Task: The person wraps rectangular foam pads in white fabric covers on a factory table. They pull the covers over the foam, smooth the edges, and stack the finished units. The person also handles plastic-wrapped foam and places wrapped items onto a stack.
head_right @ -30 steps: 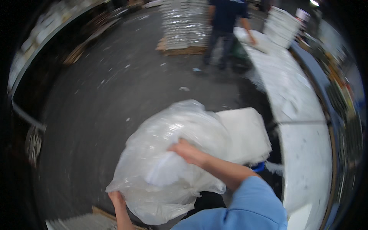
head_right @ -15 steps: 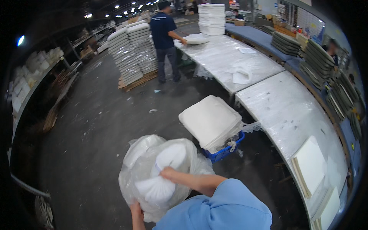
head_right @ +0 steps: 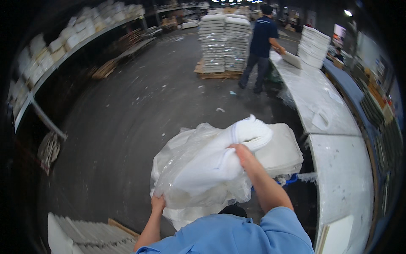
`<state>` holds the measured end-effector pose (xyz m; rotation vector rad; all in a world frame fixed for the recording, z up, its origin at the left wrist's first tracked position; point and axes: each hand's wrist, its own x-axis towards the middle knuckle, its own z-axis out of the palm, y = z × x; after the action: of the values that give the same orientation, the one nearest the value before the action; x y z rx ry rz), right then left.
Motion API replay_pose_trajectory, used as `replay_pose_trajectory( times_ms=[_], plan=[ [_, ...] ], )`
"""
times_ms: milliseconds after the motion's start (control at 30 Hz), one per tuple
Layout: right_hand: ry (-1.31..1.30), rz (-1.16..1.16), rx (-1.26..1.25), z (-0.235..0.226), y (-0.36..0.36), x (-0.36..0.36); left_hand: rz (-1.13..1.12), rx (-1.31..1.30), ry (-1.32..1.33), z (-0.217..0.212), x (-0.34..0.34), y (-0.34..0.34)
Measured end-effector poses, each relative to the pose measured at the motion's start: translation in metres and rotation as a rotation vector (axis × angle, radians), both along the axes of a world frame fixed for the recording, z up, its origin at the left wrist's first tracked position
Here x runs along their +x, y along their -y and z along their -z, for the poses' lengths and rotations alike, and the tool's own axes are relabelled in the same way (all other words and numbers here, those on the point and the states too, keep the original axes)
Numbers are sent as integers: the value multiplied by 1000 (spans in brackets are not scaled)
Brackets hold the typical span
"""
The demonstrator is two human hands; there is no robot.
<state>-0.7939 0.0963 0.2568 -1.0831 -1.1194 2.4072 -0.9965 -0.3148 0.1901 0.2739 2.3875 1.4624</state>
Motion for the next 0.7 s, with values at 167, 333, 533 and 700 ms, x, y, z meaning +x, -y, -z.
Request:
replay_pose_trajectory(
  times_ms=[167, 333, 533, 700],
  plan=[
    [234, -66, 327, -84, -49, 56, -583, 96, 189, -6, -34, 21],
    [-1, 36, 447, -180, -62, 68, -942, 713, 484, -11, -62, 86],
    [-433, 110, 415, -254, -49, 5, -906, 712, 727, -9, -68, 116],
    [-605, 111, 284, -267, -33, -69, -866, 549, 786, 5, -50, 106]
  ],
)
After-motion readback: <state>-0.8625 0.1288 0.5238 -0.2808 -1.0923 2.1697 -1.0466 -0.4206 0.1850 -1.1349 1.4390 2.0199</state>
